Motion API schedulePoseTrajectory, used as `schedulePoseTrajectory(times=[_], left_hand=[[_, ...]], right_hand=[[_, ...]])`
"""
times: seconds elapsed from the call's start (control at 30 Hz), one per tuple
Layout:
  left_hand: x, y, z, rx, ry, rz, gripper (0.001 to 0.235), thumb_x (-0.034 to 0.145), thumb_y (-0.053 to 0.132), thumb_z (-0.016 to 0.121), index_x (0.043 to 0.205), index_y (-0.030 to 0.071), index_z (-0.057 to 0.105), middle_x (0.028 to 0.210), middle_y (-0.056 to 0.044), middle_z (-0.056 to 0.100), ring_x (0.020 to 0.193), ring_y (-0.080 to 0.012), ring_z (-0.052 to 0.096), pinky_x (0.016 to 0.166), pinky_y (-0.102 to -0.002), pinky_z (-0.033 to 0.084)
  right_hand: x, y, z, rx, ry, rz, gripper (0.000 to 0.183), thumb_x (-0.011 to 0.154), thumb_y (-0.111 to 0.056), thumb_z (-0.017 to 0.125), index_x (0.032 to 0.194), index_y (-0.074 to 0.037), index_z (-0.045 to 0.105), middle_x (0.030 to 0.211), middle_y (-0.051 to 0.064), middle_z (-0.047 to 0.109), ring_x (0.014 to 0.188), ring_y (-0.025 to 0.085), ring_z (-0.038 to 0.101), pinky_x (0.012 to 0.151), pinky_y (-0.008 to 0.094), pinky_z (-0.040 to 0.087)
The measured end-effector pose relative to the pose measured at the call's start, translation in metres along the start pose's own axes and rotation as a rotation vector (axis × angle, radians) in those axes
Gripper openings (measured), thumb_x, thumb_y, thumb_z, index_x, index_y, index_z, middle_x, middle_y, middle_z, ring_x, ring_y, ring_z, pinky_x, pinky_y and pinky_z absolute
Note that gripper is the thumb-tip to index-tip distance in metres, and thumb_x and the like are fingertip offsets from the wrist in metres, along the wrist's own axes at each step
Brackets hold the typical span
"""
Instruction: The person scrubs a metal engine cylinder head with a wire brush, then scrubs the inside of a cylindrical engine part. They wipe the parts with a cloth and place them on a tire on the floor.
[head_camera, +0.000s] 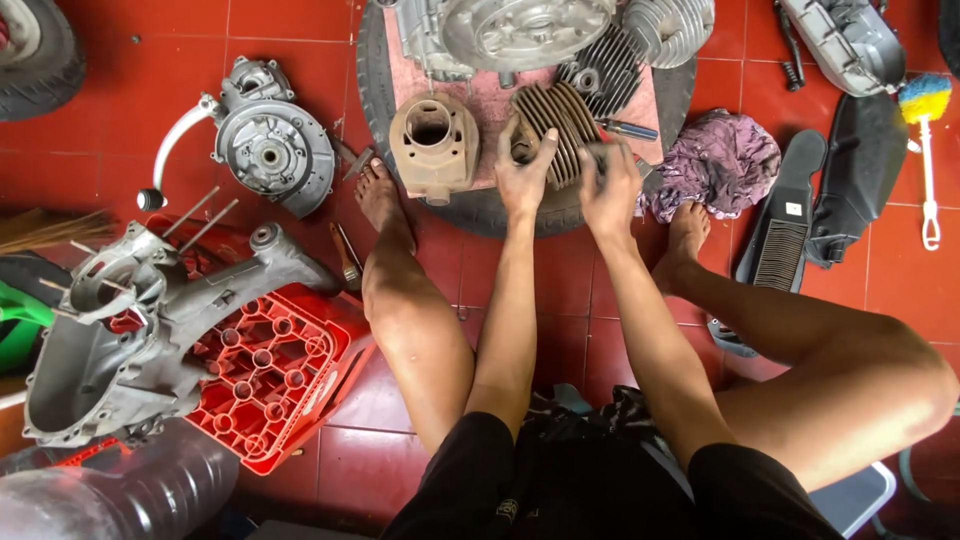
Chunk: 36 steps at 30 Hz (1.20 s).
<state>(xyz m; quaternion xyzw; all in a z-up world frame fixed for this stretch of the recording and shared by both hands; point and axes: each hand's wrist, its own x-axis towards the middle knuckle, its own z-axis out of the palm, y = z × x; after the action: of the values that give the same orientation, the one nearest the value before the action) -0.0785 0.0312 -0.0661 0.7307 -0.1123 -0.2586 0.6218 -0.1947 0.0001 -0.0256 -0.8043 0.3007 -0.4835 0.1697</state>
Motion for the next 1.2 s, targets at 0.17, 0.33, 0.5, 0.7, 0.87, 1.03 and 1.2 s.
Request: schedulePoseTrajectory(times=[0.17, 0.33, 0.5, 0.7, 0.87, 1.03, 1.2], left_hand=[[0.003, -0.007, -0.001, -0.023, -0.044, 0.007, 0.086, 0.071, 0.058, 0.087, 0.145, 0.025, 0.058, 0.143, -0.019, 0.061, 0.134, -0.0383, 0.057, 0.113, -0.048, 0.047], [0.004, -0.004, -0.003, -0.026, -0.053, 0.004, 0.088, 0.07, 0.06, 0.086, 0.145, 0.025, 0.057, 0.144, -0.018, 0.06, 0.135, -0.0362, 0.056, 0.114, -0.047, 0.047], [-0.002, 0.002, -0.006, -0.055, -0.075, -0.024, 0.09, 0.069, 0.062, 0.085, 0.146, 0.025, 0.056, 0.146, -0.019, 0.058, 0.138, -0.0382, 0.053, 0.115, -0.048, 0.045], [0.001, -0.002, -0.005, -0.084, -0.099, 0.008, 0.091, 0.075, 0.062, 0.083, 0.151, 0.023, 0.052, 0.149, -0.021, 0.054, 0.139, -0.0406, 0.052, 0.115, -0.052, 0.045], [0.006, -0.001, -0.005, -0.055, -0.102, -0.024, 0.09, 0.07, 0.061, 0.086, 0.147, 0.025, 0.056, 0.147, -0.021, 0.056, 0.14, -0.0392, 0.05, 0.116, -0.049, 0.044], [0.003, 0.007, -0.009, -0.032, -0.103, -0.015, 0.09, 0.069, 0.061, 0.086, 0.146, 0.024, 0.056, 0.146, -0.021, 0.057, 0.139, -0.0391, 0.052, 0.116, -0.049, 0.045], [0.002, 0.006, -0.007, -0.062, -0.11, -0.026, 0.091, 0.071, 0.061, 0.085, 0.148, 0.023, 0.055, 0.147, -0.021, 0.056, 0.14, -0.0392, 0.05, 0.116, -0.049, 0.044]], right_hand=[[-0.014, 0.002, -0.006, -0.051, 0.012, 0.02, 0.01, 0.098, -0.005, 0.073, 0.091, -0.006, 0.065, 0.08, 0.011, 0.057, 0.077, 0.038, 0.064, 0.074, 0.043, 0.053], [0.029, -0.013, 0.016, -0.033, 0.019, -0.071, 0.012, 0.093, -0.002, 0.077, 0.088, -0.003, 0.067, 0.079, 0.014, 0.059, 0.077, 0.04, 0.065, 0.077, 0.043, 0.055], [0.007, -0.02, -0.007, -0.079, -0.051, 0.014, 0.013, 0.093, -0.002, 0.076, 0.088, 0.0, 0.065, 0.08, 0.015, 0.056, 0.079, 0.041, 0.063, 0.077, 0.045, 0.052], [0.043, -0.008, 0.029, -0.086, -0.027, -0.112, 0.011, 0.087, 0.003, 0.079, 0.086, 0.0, 0.069, 0.08, 0.015, 0.058, 0.079, 0.041, 0.063, 0.079, 0.046, 0.052], [0.001, -0.03, -0.016, -0.091, -0.112, 0.084, 0.014, 0.096, 0.003, 0.072, 0.086, -0.001, 0.064, 0.079, 0.011, 0.053, 0.074, 0.034, 0.06, 0.073, 0.04, 0.051], [0.02, -0.015, 0.0, -0.102, -0.067, 0.004, 0.013, 0.095, -0.001, 0.075, 0.088, -0.002, 0.063, 0.082, 0.012, 0.054, 0.078, 0.037, 0.062, 0.073, 0.042, 0.052], [0.04, 0.005, 0.003, -0.152, -0.089, -0.086, 0.016, 0.098, -0.011, 0.078, 0.089, -0.005, 0.065, 0.081, 0.008, 0.054, 0.074, 0.032, 0.063, 0.07, 0.038, 0.054]])
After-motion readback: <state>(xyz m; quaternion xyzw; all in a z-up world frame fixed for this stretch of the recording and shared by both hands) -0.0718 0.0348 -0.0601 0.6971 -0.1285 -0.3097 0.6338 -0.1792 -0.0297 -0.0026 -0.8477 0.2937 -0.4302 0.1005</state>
